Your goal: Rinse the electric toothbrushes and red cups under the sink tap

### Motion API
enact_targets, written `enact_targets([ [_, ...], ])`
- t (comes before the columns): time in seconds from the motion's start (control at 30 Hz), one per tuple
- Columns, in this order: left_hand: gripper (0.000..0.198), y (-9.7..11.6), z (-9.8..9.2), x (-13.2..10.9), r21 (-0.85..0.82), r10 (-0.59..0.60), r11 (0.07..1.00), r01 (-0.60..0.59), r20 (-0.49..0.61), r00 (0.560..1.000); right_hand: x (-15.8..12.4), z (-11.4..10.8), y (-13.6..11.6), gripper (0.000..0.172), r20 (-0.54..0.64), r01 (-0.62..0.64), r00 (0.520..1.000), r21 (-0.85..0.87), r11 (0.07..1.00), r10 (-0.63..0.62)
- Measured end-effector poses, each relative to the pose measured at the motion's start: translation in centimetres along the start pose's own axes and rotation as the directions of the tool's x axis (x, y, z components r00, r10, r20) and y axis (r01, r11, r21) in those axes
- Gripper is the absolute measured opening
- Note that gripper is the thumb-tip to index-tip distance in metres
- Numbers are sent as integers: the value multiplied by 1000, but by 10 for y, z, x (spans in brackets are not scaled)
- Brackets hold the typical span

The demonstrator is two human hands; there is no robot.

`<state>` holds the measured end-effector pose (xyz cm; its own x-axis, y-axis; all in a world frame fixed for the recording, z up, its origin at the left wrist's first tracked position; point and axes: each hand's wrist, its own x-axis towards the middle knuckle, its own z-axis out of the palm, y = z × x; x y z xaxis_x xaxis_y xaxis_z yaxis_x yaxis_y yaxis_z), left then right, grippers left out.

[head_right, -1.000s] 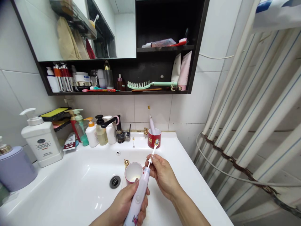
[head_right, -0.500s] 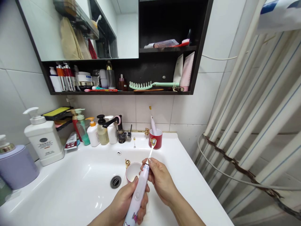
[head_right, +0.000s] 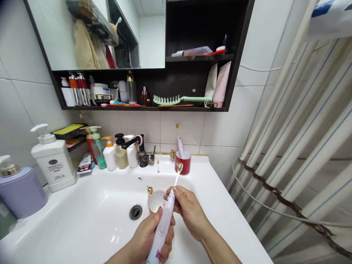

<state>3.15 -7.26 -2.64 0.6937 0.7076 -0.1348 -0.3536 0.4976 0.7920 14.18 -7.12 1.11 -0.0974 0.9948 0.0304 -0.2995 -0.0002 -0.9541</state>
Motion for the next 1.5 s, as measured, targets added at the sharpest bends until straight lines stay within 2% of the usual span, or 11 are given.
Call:
enact_targets([
  [0.1,38,2,-1,0,0,-11,1000,11,-2,1000,0,1,1,24,1,-1,1000,7,1000,1],
  [0.23,41,5,-3,2,19,-26,999,26,-1,1000,1,3,3,25,-60,8,998,36,999,-6],
  [0.37,48,0,-5,4,68,-72,995,70,27,997,3,-1,1,22,-227,68,973,75,995,-49],
  [0.43,47,-5,-6,5,102,-50,994,48,13,999,3,-4,-2,21,-276,94,959,81,992,-68],
  [0.63,46,-11,-4,5,184,92,980,-80,-56,994,4,-8,-5,22,-256,69,963,-53,996,-80],
  [0.9,43,-9,-3,4,180,64,982,-58,-28,998,4,-6,-6,24,-192,112,974,-34,993,-117],
  [1.13,43,-10,-2,3,298,149,946,-127,-55,987,2,-5,-5,24,-218,112,966,-117,987,-135],
  [1.27,45,-11,-2,3,313,145,942,-121,-56,988,2,-5,-6,27,-219,109,967,-102,989,-129],
  [1.4,44,-13,-3,4,329,136,939,-105,-75,988,5,-7,-4,28,-294,112,942,-175,978,-160],
  [1.5,40,-11,-2,3,358,162,925,-125,-74,984,4,-6,-2,27,-302,124,940,-124,985,-156],
])
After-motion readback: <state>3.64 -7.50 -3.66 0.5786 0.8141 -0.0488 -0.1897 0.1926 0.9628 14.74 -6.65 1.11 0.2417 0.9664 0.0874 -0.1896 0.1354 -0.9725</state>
